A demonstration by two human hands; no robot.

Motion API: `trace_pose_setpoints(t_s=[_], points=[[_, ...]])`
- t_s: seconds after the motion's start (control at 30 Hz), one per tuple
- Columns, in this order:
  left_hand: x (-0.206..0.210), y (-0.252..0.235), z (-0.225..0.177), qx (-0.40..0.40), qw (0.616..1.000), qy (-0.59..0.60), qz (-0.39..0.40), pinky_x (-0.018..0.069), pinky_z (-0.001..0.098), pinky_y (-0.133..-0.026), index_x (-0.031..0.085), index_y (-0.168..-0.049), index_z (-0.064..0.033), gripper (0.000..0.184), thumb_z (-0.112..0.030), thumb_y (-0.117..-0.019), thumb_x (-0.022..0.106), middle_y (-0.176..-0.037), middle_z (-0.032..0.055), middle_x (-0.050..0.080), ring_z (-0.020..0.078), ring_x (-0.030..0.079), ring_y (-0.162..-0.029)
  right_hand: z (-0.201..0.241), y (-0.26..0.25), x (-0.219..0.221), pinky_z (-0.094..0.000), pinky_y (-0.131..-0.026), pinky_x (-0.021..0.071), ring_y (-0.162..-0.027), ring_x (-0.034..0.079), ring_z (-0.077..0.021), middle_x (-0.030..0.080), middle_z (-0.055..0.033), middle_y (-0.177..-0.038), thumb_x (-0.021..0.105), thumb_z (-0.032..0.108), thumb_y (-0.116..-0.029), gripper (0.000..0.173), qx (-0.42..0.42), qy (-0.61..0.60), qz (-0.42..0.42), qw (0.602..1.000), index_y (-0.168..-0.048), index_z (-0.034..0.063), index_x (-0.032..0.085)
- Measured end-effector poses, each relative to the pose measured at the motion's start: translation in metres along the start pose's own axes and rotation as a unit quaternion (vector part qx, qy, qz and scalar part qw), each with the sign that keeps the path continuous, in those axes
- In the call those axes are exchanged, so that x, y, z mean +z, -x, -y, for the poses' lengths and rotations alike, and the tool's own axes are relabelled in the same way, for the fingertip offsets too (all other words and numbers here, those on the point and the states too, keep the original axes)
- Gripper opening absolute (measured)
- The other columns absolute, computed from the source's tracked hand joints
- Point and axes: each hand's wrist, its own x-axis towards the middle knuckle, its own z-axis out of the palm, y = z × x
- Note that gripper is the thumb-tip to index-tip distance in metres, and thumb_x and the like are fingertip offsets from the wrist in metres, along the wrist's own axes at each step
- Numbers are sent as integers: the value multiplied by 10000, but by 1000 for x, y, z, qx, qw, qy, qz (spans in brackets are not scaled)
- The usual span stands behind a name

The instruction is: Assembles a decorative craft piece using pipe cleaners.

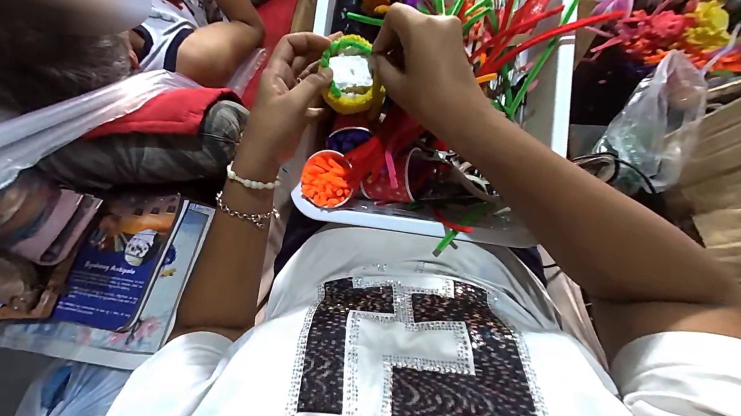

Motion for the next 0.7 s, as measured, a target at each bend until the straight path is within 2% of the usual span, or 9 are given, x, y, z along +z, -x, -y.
trace_pose_setpoints(t_s=[0.1,0.17,0.27,0.4,0.47,0.57,0.63,0.7], points=[[2,6,0,35,999,10,-23,598,363,-861,517,-1316,-63,332,-28,-987,539,-1315,70,622,182,653,-1141,0,4,1,-396,-802,556,-851,698,-253,707,-169,-937,622,39,-952,133,-38,-10,-29,999,-1045,-43,670],[5,10,-6,56,997,-9,-53,611,391,-849,538,-1314,-50,342,-56,-973,564,-1240,67,622,181,659,-1088,2,6,-1,-365,-793,555,-837,694,-226,704,-151,-923,620,44,-956,118,-67,-12,-57,996,-1031,-33,669],[12,17,-20,70,994,2,-84,621,383,-843,505,-1313,-52,341,-42,-976,559,-1211,66,606,177,674,-1042,10,9,-7,-335,-784,567,-823,697,-203,705,-145,-918,619,41,-955,111,-104,-23,-93,990,-1018,-32,674],[15,24,-28,99,993,51,-49,601,394,-899,460,-1282,-87,319,-11,-979,526,-1128,37,645,173,684,-1022,19,13,-15,-326,-805,578,-858,706,-204,709,-149,-951,628,40,-958,113,-127,-18,-117,985,-1034,-28,676],[18,29,-32,107,992,56,-36,601,427,-914,454,-1276,-97,337,9,-968,540,-1151,39,625,186,677,-1046,21,14,-18,-325,-798,577,-850,703,-205,710,-150,-949,628,27,-947,117,-140,-18,-137,981,-1037,-29,679],[26,35,-35,115,991,47,-39,633,483,-840,468,-1251,-123,328,-4,-958,556,-1204,47,585,220,678,-1059,21,15,-22,-314,-786,569,-851,697,-201,710,-152,-946,628,17,-943,120,-167,-16,-166,972,-1032,-27,695],[31,39,-38,123,990,51,-43,644,516,-827,476,-1241,-125,288,-21,-985,557,-1209,52,579,240,681,-1070,21,16,-24,-322,-797,567,-865,700,-200,719,-140,-941,632,37,-955,110,-179,-9,-182,967,-1023,-15,702],[35,43,-39,138,988,46,-47,654,499,-832,488,-1226,-129,228,-62,-1021,562,-1229,46,568,231,674,-1109,22,17,-26,-322,-803,570,-871,700,-196,722,-131,-937,634,51,-966,108,-188,-9,-193,963,-1017,-9,708]])
